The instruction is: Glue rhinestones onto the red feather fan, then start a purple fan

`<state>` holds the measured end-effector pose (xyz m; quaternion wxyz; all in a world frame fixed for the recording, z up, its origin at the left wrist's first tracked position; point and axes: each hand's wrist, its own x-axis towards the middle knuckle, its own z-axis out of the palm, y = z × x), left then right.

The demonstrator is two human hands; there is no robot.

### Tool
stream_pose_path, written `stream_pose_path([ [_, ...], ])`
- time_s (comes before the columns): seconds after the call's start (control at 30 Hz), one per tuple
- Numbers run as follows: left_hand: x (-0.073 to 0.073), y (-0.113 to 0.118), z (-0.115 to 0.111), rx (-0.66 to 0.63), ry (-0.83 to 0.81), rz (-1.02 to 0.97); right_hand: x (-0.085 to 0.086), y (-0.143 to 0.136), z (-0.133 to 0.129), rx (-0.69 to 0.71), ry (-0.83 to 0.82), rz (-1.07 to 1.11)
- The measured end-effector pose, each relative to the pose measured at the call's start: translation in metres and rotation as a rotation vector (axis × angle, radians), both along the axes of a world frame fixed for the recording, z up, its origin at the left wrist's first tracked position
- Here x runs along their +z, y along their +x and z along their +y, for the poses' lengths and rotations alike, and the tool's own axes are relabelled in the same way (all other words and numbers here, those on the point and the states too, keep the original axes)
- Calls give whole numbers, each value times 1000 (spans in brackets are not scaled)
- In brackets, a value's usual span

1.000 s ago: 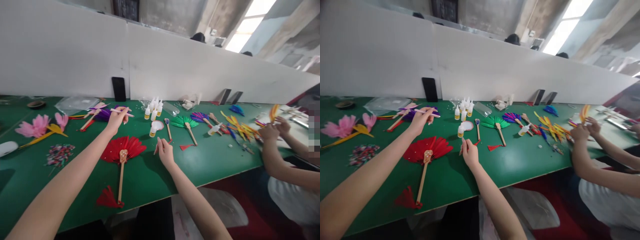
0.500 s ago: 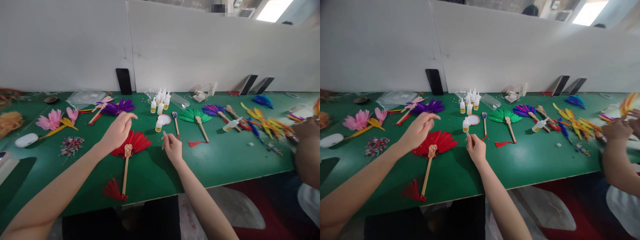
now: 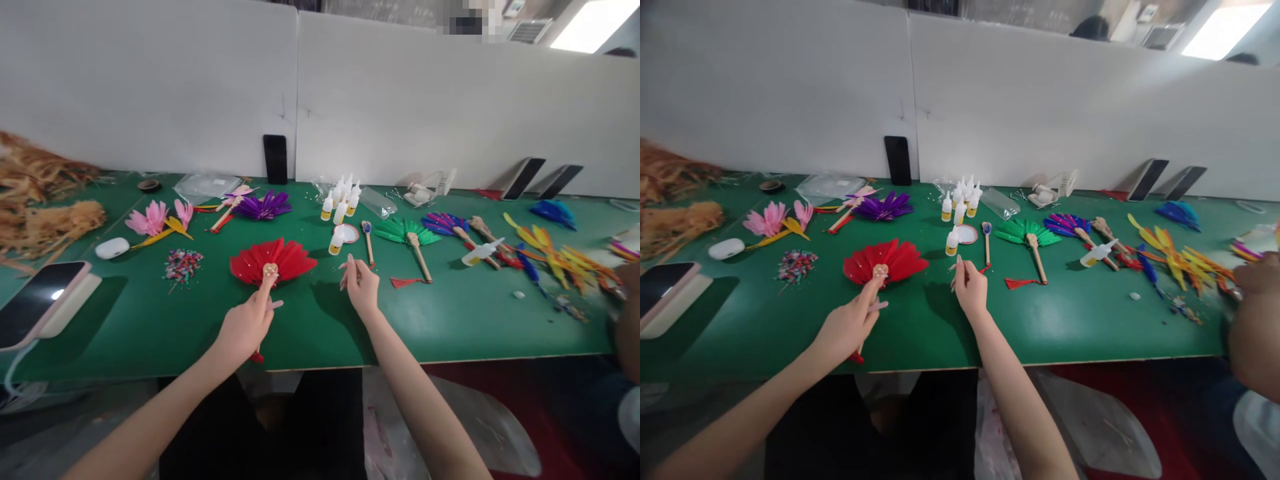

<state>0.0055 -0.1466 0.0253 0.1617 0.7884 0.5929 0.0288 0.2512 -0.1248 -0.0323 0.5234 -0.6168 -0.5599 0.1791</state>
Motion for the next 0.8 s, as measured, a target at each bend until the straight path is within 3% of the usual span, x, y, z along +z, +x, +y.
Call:
stream_pose_path([
  [0.1,21,-24,1,78,128,-147,4,-4,-4,48,8,-37],
  [0.2,43,-45,-2,111,217,-199,13,-20,-13,198,11,-97],
  [0.27,51,-55,-6,108,249,-224,19,-40,-25,387,9,-180],
  [0.4,55,-71,-14,133,310,-271,23,-87,-53,932,1,-535],
  [0.47,53,-78,-17,150,340,-291,20,-100,-54,1055,15,-655],
  [0.53,52,-85,-20,155,346,-308,15,-101,-40,973,3,-706],
  [0.63,52,-92,-25,152,318,-340,6,-94,-8,495,-122,-705],
  [0.7,53,-93,-27,156,306,-365,2,-100,6,300,-184,-707],
  [0.73,53,-92,-28,160,310,-377,1,-110,8,289,-185,-711],
  [0.8,55,-88,-28,164,331,-393,0,-142,4,407,-125,-715],
])
